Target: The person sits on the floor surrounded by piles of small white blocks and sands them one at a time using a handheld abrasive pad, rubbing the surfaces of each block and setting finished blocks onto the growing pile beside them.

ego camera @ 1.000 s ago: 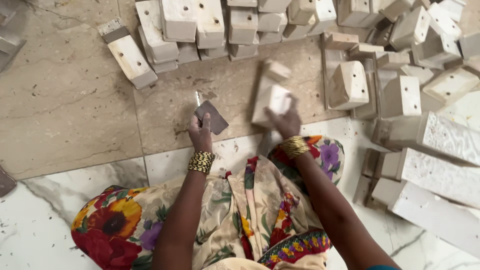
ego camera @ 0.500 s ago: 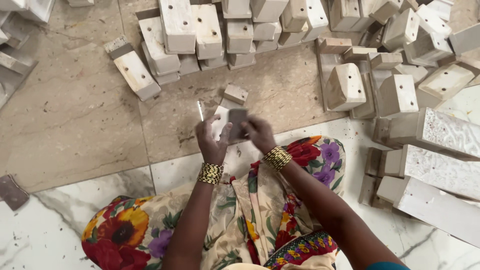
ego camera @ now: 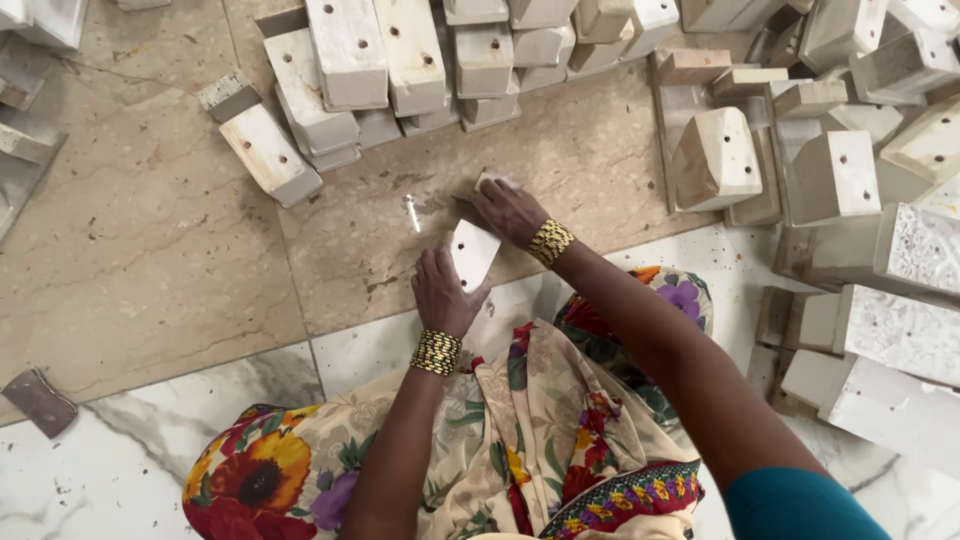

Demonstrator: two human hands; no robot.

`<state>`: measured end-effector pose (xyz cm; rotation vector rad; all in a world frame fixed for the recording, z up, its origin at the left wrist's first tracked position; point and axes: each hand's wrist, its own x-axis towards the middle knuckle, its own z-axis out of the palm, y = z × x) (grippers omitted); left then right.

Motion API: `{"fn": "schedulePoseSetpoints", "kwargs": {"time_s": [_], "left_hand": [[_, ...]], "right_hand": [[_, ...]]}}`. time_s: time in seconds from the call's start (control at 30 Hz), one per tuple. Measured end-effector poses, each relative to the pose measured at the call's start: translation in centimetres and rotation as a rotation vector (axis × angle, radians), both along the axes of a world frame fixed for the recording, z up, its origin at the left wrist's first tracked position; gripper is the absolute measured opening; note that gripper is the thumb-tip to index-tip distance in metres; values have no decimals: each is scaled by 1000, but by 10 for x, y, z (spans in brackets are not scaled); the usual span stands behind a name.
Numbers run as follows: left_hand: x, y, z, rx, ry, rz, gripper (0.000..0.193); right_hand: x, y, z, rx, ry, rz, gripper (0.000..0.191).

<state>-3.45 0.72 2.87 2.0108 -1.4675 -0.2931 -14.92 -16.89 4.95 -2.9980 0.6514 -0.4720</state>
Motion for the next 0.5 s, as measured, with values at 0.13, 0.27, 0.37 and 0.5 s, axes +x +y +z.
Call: {"fn": "schedulePoseSetpoints", "kwargs": {"time_s": [0.13,0.27,0.37,0.5], "left_hand": [[-2,-3,3,-4,-13,33,99],[-3,-5,1,-25,-28,36,102],[-2,-5,-1,-39,-29,17,102],[-2,-4,1,29,-1,-29,100]], "right_hand": [[-31,7,-5,1,17,-2,24],[-66,39,-2,131,20,-179,37],[-81,50,6,212,146,-369,12],[-61,37,10,201,-119,-346,17]]}}
